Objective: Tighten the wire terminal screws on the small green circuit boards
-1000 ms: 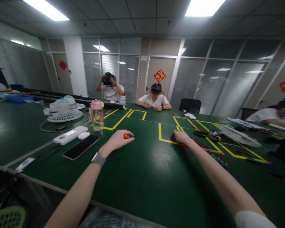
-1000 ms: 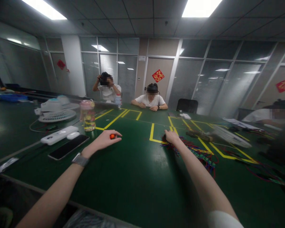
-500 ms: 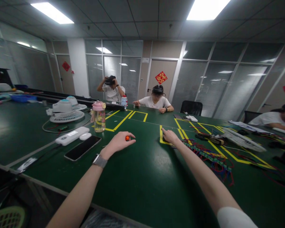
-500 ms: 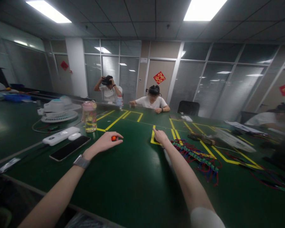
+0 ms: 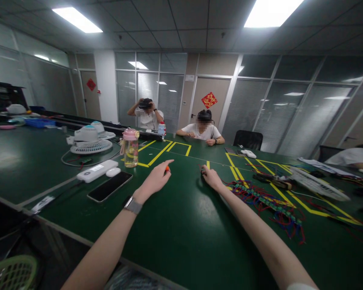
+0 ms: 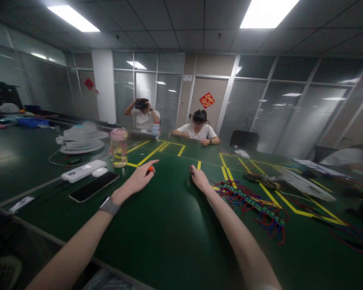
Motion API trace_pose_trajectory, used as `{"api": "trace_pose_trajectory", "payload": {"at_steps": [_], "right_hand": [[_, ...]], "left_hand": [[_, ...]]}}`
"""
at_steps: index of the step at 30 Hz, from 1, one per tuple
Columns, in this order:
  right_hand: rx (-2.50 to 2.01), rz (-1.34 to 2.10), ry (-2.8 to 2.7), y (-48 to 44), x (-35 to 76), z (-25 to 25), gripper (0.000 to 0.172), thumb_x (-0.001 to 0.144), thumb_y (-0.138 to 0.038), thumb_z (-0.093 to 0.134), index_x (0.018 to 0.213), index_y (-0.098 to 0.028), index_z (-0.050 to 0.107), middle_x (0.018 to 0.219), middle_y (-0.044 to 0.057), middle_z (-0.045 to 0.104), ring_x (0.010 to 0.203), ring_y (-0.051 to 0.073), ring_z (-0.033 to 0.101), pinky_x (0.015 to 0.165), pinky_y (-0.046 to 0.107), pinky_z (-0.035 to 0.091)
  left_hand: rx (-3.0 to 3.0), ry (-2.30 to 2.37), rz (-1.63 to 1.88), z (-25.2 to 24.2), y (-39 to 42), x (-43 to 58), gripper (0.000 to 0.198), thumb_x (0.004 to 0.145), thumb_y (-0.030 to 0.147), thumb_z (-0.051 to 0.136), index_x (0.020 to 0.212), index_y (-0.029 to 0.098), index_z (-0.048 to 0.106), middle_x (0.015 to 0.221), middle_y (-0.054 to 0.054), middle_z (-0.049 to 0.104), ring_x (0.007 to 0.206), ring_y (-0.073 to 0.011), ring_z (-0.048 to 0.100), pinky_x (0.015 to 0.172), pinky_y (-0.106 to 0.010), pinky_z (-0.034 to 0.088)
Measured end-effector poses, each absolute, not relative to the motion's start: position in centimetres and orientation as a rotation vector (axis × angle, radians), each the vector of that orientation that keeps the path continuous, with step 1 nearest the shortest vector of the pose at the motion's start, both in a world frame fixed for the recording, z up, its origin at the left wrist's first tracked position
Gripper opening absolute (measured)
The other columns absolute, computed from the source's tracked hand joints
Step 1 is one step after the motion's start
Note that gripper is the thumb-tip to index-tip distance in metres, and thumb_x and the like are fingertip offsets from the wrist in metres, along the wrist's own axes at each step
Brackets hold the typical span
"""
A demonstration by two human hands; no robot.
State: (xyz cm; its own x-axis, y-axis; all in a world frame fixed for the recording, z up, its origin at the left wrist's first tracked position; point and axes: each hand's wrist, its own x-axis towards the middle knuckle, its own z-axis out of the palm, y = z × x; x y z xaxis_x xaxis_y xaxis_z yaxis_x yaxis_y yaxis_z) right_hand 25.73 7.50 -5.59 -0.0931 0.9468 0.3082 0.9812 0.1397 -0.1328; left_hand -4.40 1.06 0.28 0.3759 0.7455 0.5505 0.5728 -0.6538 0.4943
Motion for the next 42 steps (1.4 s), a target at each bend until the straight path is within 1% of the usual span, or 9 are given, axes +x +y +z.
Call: {"api": "trace_pose_trajectory", "payload": {"at_steps": [6, 10, 13, 18, 23, 27, 34, 42], "right_hand": [[-1.692, 0.053, -1.944, 8.1, 27.2, -6.1, 0.039, 0.076, -0.007, 0.055, 0.110, -0.022, 0.045, 0.098, 0.004, 0.070, 0.093, 0.015, 0.065, 0.081, 0.024, 0.048], [-1.647, 0.148, -1.849, 8.4, 27.6, -6.5, 0.041, 0.070, -0.007, 0.058, 0.107, -0.022, 0.046, 0.096, 0.002, 0.070, 0.085, 0.013, 0.067, 0.076, 0.023, 0.050], [-1.653, 0.191, -1.783, 8.7, 27.8, -6.6, 0.042, 0.067, -0.007, 0.060, 0.104, -0.021, 0.048, 0.092, 0.002, 0.071, 0.080, 0.014, 0.067, 0.075, 0.024, 0.051], [-1.672, 0.239, -1.711, 8.9, 28.3, -6.5, 0.041, 0.066, -0.007, 0.060, 0.103, -0.020, 0.048, 0.091, 0.003, 0.071, 0.080, 0.015, 0.067, 0.078, 0.027, 0.051], [-1.690, 0.253, -1.707, 8.9, 28.9, -6.1, 0.041, 0.067, -0.006, 0.058, 0.106, -0.018, 0.048, 0.092, 0.004, 0.071, 0.080, 0.015, 0.068, 0.071, 0.024, 0.052], [-1.722, 0.217, -1.743, 8.9, 29.1, -5.7, 0.043, 0.067, -0.004, 0.057, 0.107, -0.017, 0.049, 0.090, 0.004, 0.070, 0.080, 0.014, 0.067, 0.066, 0.021, 0.050], [-1.810, 0.120, -1.823, 8.8, 29.0, -5.0, 0.045, 0.066, -0.003, 0.058, 0.108, -0.017, 0.053, 0.091, 0.003, 0.070, 0.084, 0.016, 0.065, 0.072, 0.022, 0.047], [-1.948, 0.060, -1.859, 8.8, 28.9, -4.4, 0.047, 0.069, -0.003, 0.055, 0.114, -0.015, 0.052, 0.093, 0.005, 0.070, 0.091, 0.017, 0.063, 0.073, 0.021, 0.045]], "left_hand": [[2.417, 1.199, 1.130, 0.4, 0.8, -4.5, 0.048, 0.085, 0.024, 0.040, 0.132, 0.019, 0.042, 0.092, -0.005, 0.058, 0.079, -0.0158, 0.055, 0.077, -0.030, 0.044], [2.395, 1.222, 1.130, 0.5, 0.7, -4.4, 0.046, 0.086, 0.026, 0.040, 0.132, 0.019, 0.043, 0.088, -0.004, 0.057, 0.077, -0.0155, 0.054, 0.077, -0.031, 0.044], [2.379, 1.211, 1.130, 0.6, 0.6, -4.4, 0.046, 0.086, 0.027, 0.041, 0.130, 0.018, 0.044, 0.086, -0.004, 0.056, 0.076, -0.0156, 0.054, 0.076, -0.031, 0.043], [2.369, 1.202, 1.121, 0.6, 0.5, -4.5, 0.045, 0.085, 0.027, 0.042, 0.129, 0.019, 0.045, 0.085, -0.003, 0.056, 0.077, -0.0161, 0.054, 0.076, -0.031, 0.043], [2.373, 1.216, 1.100, 0.6, 0.6, -4.4, 0.047, 0.085, 0.029, 0.041, 0.132, 0.020, 0.043, 0.089, -0.004, 0.057, 0.077, -0.0161, 0.054, 0.075, -0.030, 0.043], [2.394, 1.222, 1.107, 0.5, 0.8, -4.4, 0.047, 0.085, 0.028, 0.041, 0.131, 0.019, 0.043, 0.089, -0.004, 0.058, 0.077, -0.0160, 0.054, 0.076, -0.031, 0.042], [2.381, 1.235, 1.074, 0.6, 0.6, -4.4, 0.048, 0.086, 0.030, 0.041, 0.132, 0.020, 0.042, 0.088, -0.003, 0.057, 0.073, -0.0145, 0.053, 0.070, -0.029, 0.042], [2.393, 1.226, 1.073, 0.7, 0.5, -4.5, 0.047, 0.085, 0.030, 0.041, 0.132, 0.021, 0.043, 0.090, -0.004, 0.058, 0.077, -0.0162, 0.055, 0.073, -0.031, 0.042]]}}
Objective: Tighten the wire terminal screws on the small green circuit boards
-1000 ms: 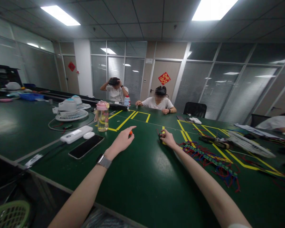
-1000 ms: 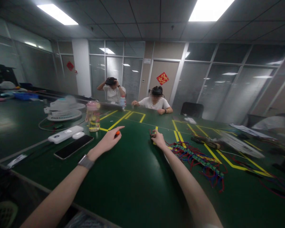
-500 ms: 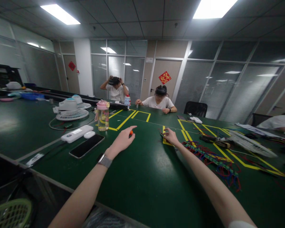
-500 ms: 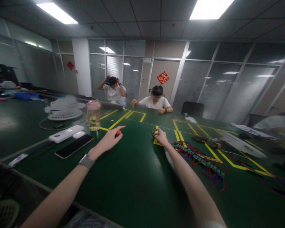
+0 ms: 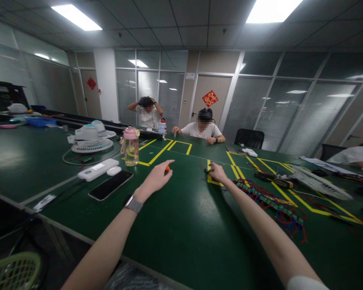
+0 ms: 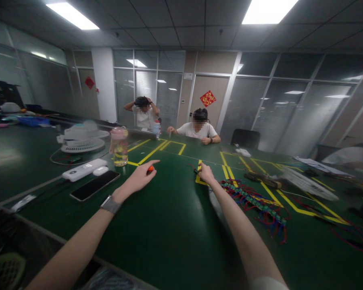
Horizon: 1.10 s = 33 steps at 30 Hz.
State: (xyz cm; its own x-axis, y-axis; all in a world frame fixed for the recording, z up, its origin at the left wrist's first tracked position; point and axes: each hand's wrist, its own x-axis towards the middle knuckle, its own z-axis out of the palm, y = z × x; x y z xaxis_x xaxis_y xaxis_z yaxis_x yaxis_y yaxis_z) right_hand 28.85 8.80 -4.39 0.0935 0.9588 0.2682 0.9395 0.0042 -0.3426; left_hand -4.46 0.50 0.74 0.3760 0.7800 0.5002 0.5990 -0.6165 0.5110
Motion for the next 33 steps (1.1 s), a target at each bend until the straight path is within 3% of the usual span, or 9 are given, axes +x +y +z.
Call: {"api": "trace_pose_trajectory", "payload": {"at_steps": [6, 9, 15, 20, 25, 29, 33], "right_hand": [[-2.093, 0.015, -1.885, 9.5, 28.4, -3.9, 0.046, 0.071, -0.007, 0.061, 0.115, -0.014, 0.053, 0.097, 0.010, 0.067, 0.092, 0.020, 0.062, 0.072, 0.024, 0.046], [-2.167, -0.010, -1.891, 10.0, 27.9, -3.5, 0.038, 0.075, -0.013, 0.063, 0.112, -0.011, 0.056, 0.103, 0.014, 0.063, 0.092, 0.021, 0.062, 0.075, 0.028, 0.048], [-2.256, 0.005, -1.870, 10.7, 26.8, -2.3, 0.023, 0.087, -0.031, 0.056, 0.103, -0.014, 0.058, 0.103, 0.006, 0.061, 0.091, 0.018, 0.060, 0.078, 0.036, 0.051], [-2.125, 0.042, -1.874, 9.3, 25.7, -2.7, 0.026, 0.075, -0.010, 0.063, 0.101, -0.011, 0.059, 0.099, 0.013, 0.064, 0.093, 0.022, 0.062, 0.078, 0.031, 0.048], [-1.822, 0.226, -1.991, 5.4, 23.0, -4.2, 0.034, 0.072, -0.004, 0.058, 0.105, -0.015, 0.057, 0.086, 0.004, 0.070, 0.082, 0.015, 0.066, 0.074, 0.023, 0.049], [-1.559, 0.371, -2.095, 0.5, 19.4, -5.6, 0.035, 0.071, -0.011, 0.062, 0.104, -0.019, 0.058, 0.086, -0.001, 0.071, 0.079, 0.011, 0.066, 0.074, 0.020, 0.049], [-1.166, 0.538, -2.146, -3.8, 16.2, -6.2, 0.034, 0.068, -0.009, 0.059, 0.100, -0.018, 0.063, 0.080, 0.000, 0.068, 0.070, 0.012, 0.062, 0.067, 0.023, 0.049]], "left_hand": [[2.389, 1.233, 1.059, 0.8, 0.5, -4.4, 0.047, 0.085, 0.031, 0.041, 0.132, 0.021, 0.042, 0.090, -0.004, 0.059, 0.074, -0.0157, 0.055, 0.071, -0.031, 0.043], [2.390, 1.222, 1.064, 0.8, 0.4, -4.4, 0.047, 0.085, 0.031, 0.041, 0.132, 0.020, 0.042, 0.090, -0.004, 0.059, 0.075, -0.0160, 0.055, 0.072, -0.031, 0.043], [2.402, 1.213, 1.094, 0.7, 0.6, -4.2, 0.047, 0.084, 0.027, 0.043, 0.130, 0.019, 0.044, 0.089, -0.005, 0.059, 0.079, -0.0167, 0.055, 0.078, -0.032, 0.043], [2.349, 1.181, 1.169, 0.7, 0.8, -4.4, 0.042, 0.086, 0.022, 0.039, 0.128, 0.018, 0.044, 0.096, -0.006, 0.058, 0.090, -0.0185, 0.054, 0.087, -0.036, 0.041], [2.174, 1.044, 1.447, 1.7, 0.2, -3.9, 0.030, 0.090, 0.025, 0.034, 0.115, 0.019, 0.048, 0.098, -0.005, 0.057, 0.093, -0.0171, 0.054, 0.090, -0.036, 0.042], [1.779, 0.722, 1.628, 2.6, -0.6, -2.6, 0.025, 0.090, 0.032, 0.037, 0.110, 0.019, 0.042, 0.095, -0.004, 0.052, 0.074, -0.0120, 0.059, 0.067, -0.028, 0.051], [1.530, 0.503, 1.562, 2.4, -1.2, -1.1, 0.023, 0.089, 0.036, 0.042, 0.106, 0.023, 0.038, 0.091, 0.000, 0.047, 0.053, -0.0050, 0.053, 0.045, -0.019, 0.045]]}}
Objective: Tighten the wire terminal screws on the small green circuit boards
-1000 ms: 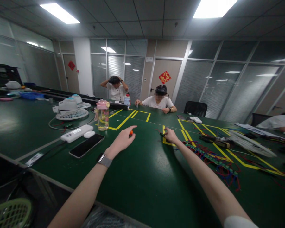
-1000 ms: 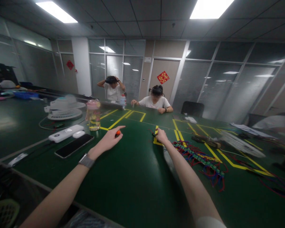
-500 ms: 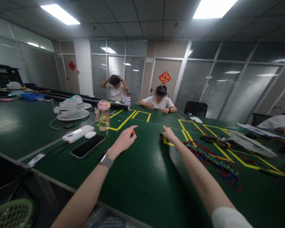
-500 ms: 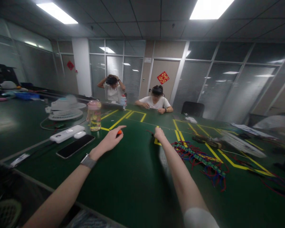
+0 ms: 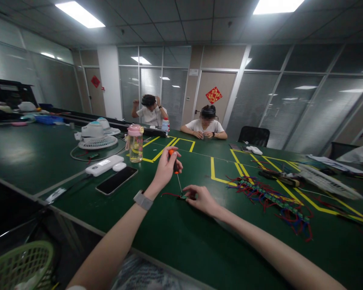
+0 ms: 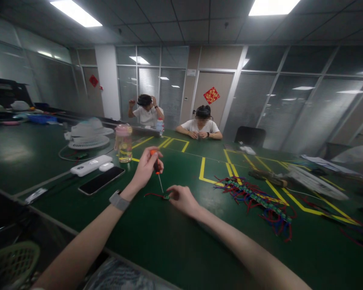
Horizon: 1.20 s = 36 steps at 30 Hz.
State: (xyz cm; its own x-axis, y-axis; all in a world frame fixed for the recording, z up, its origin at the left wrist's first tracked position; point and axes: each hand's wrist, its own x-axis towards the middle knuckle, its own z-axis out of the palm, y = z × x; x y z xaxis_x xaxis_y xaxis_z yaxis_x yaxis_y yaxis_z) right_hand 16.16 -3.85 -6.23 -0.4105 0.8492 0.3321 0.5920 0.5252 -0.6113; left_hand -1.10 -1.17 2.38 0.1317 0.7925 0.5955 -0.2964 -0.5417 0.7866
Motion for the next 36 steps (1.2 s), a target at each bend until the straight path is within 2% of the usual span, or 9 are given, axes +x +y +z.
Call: {"api": "trace_pose_trajectory", "payload": {"at_steps": [5, 13, 36], "right_hand": [[-1.009, 0.573, -2.181, -6.0, 14.6, -6.1, 0.038, 0.066, -0.005, 0.057, 0.101, -0.019, 0.065, 0.080, 0.001, 0.061, 0.068, 0.011, 0.054, 0.062, 0.020, 0.045], [-0.982, 0.597, -2.165, -6.2, 14.7, -5.8, 0.042, 0.066, -0.003, 0.055, 0.105, -0.017, 0.064, 0.079, 0.001, 0.058, 0.065, 0.010, 0.050, 0.061, 0.021, 0.042], [-0.965, 0.673, -2.132, -6.1, 14.7, -5.9, 0.038, 0.066, -0.002, 0.055, 0.100, -0.016, 0.065, 0.078, 0.000, 0.056, 0.065, 0.009, 0.049, 0.061, 0.021, 0.042]], "left_hand": [[1.473, 0.397, 1.526, 1.4, -1.5, 0.0, 0.018, 0.088, 0.032, 0.044, 0.103, 0.023, 0.040, 0.083, 0.003, 0.042, 0.049, -0.0020, 0.042, 0.040, -0.015, 0.036], [1.594, 0.406, 1.407, 0.4, -2.5, 1.0, 0.020, 0.089, 0.036, 0.043, 0.104, 0.023, 0.042, 0.080, 0.003, 0.041, 0.050, -0.0023, 0.038, 0.041, -0.014, 0.032], [1.681, 0.434, 1.342, 0.5, -3.8, 0.9, 0.019, 0.089, 0.035, 0.044, 0.101, 0.021, 0.046, 0.078, 0.003, 0.044, 0.052, -0.0036, 0.041, 0.045, -0.016, 0.036]]}}
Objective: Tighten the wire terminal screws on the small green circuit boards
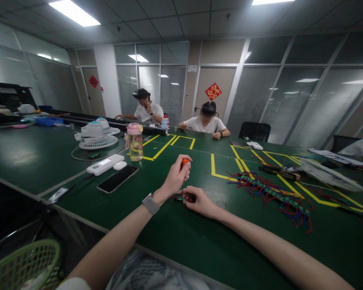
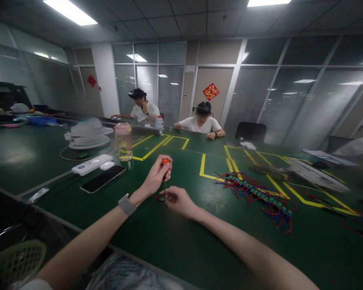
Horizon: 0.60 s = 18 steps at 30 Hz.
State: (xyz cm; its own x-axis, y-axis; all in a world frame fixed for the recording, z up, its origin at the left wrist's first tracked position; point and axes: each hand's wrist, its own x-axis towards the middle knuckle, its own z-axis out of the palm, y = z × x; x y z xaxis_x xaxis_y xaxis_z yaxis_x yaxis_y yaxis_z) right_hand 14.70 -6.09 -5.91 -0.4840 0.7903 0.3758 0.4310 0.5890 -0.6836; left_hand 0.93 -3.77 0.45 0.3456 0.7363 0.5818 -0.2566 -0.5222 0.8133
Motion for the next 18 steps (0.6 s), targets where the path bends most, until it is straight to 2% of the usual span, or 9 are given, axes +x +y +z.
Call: {"api": "trace_pose_trajectory", "payload": {"at_steps": [6, 9, 11, 14, 16, 18], "right_hand": [[-1.035, 0.645, -2.091, -6.0, 14.3, -6.3, 0.035, 0.068, -0.005, 0.060, 0.101, -0.016, 0.065, 0.075, 0.000, 0.055, 0.064, 0.010, 0.049, 0.059, 0.021, 0.041], [-1.069, 0.602, -2.092, -6.0, 14.2, -6.4, 0.026, 0.070, -0.010, 0.063, 0.095, -0.017, 0.068, 0.075, 0.000, 0.054, 0.064, 0.010, 0.048, 0.058, 0.022, 0.040], [-1.089, 0.568, -2.101, -6.0, 14.2, -6.4, 0.020, 0.071, -0.010, 0.064, 0.089, -0.016, 0.069, 0.074, 0.000, 0.054, 0.064, 0.011, 0.048, 0.058, 0.022, 0.039], [-1.104, 0.541, -2.095, -6.2, 14.2, -6.3, 0.012, 0.071, -0.010, 0.065, 0.081, -0.015, 0.070, 0.074, 0.000, 0.054, 0.063, 0.010, 0.048, 0.057, 0.022, 0.039], [-1.107, 0.535, -2.094, -6.4, 14.1, -6.2, 0.010, 0.071, -0.010, 0.065, 0.079, -0.015, 0.070, 0.074, 0.000, 0.054, 0.062, 0.010, 0.048, 0.056, 0.022, 0.038], [-1.105, 0.536, -2.098, -6.4, 14.1, -6.2, 0.012, 0.072, -0.011, 0.065, 0.081, -0.015, 0.070, 0.073, 0.000, 0.054, 0.062, 0.010, 0.048, 0.057, 0.022, 0.038]], "left_hand": [[1.789, 0.430, 1.341, 1.4, -4.4, 0.4, 0.029, 0.092, 0.035, 0.035, 0.099, 0.015, 0.055, 0.088, -0.004, 0.055, 0.070, -0.0104, 0.057, 0.063, -0.024, 0.049], [1.832, 0.466, 1.344, 1.7, -4.3, 0.4, 0.027, 0.090, 0.035, 0.041, 0.100, 0.015, 0.056, 0.091, -0.005, 0.057, 0.070, -0.0118, 0.059, 0.061, -0.025, 0.050], [1.912, 0.544, 1.415, 1.7, -4.3, 0.4, 0.024, 0.087, 0.035, 0.048, 0.094, 0.016, 0.059, 0.087, -0.004, 0.056, 0.067, -0.0110, 0.057, 0.059, -0.024, 0.049], [2.100, 0.664, 1.599, 1.6, -4.5, 0.4, 0.019, 0.082, 0.034, 0.058, 0.082, 0.017, 0.064, 0.083, -0.003, 0.051, 0.074, -0.0124, 0.054, 0.070, -0.026, 0.048], [2.165, 0.642, 1.626, 1.5, -4.7, 0.5, 0.020, 0.085, 0.031, 0.052, 0.088, 0.018, 0.066, 0.087, -0.004, 0.051, 0.083, -0.0141, 0.054, 0.078, -0.029, 0.047], [2.100, 0.523, 1.543, 1.4, -4.7, 0.6, 0.028, 0.091, 0.029, 0.040, 0.101, 0.019, 0.063, 0.098, -0.006, 0.053, 0.086, -0.0144, 0.056, 0.077, -0.029, 0.049]]}}
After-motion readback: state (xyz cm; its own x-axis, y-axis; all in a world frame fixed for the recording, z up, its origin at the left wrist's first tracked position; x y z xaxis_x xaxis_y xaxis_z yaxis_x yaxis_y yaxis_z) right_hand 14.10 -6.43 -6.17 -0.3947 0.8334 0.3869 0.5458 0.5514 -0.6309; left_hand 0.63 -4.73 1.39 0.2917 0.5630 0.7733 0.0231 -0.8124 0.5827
